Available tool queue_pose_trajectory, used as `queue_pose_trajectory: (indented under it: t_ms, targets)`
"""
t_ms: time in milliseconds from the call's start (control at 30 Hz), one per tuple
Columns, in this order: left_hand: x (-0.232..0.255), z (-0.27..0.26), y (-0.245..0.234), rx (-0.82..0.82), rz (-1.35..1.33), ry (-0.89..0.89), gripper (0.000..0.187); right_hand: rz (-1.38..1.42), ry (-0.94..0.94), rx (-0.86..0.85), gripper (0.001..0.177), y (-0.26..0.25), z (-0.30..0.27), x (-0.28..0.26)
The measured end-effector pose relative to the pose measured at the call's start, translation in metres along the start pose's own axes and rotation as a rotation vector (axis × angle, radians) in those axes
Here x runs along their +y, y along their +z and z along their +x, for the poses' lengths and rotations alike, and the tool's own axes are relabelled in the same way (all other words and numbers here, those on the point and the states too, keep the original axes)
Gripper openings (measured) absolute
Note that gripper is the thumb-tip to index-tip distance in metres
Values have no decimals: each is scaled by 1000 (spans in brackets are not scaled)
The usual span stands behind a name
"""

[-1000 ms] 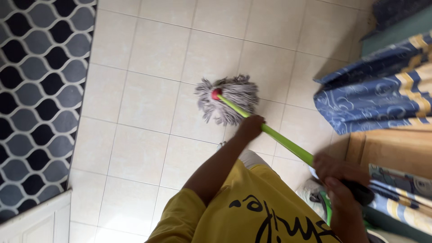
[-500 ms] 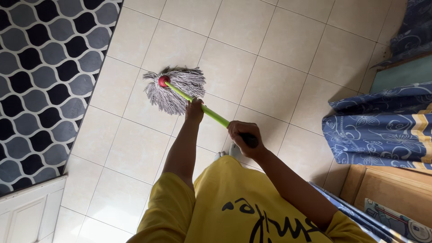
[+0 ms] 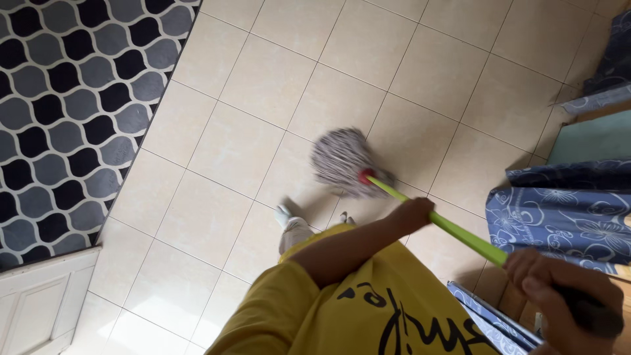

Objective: The person cleans the tiled floor using a mop, moving it across different areas of the room and through a doorway.

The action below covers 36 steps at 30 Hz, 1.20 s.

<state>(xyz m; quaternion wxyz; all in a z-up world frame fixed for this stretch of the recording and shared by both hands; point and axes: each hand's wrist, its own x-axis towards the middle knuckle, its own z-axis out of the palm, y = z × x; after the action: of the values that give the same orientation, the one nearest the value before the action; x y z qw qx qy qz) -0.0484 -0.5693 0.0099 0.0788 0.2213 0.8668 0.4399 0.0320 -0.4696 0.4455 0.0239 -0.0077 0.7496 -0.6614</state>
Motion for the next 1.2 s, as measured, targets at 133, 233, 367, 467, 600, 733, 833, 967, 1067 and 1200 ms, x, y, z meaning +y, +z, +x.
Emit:
queue_pose_trajectory:
  t_ms: [133,233,367,467,600,733,833,967,1067,1200]
  targets:
    - [27,6,-17,-169,-69,132,23,-368,-51,-238,12,-3,4,5]
    - [24,1,-32,-205,-38,170,26,-162,-229,-115,4,17,-6,9]
    - [-28,-8,-70,-184,62,138,27,95,-224,-74,12,59,3,26]
    - [-84,-17,-109,-72,28,78,24,204,-284,-70,11,116,17,36]
    - [-158,-36,-187,24,85,-50,23,197,-303,-187,9,192,67,42]
    - [-227,-51,-265,232,133,-46,16,156,-418,-315,11,274,122,46]
    - [-268,-74,-314,310,139,-147,10,213,-486,-403,14,334,147,55]
    - [-305,-115,-380,352,143,-327,9,221,-464,-498,16,401,166,60]
    - [-339,-144,-422,424,158,-414,9,222,-465,-555,17,448,183,64]
    - [-405,-178,-464,543,155,-498,8,255,-454,-643,19,515,208,65]
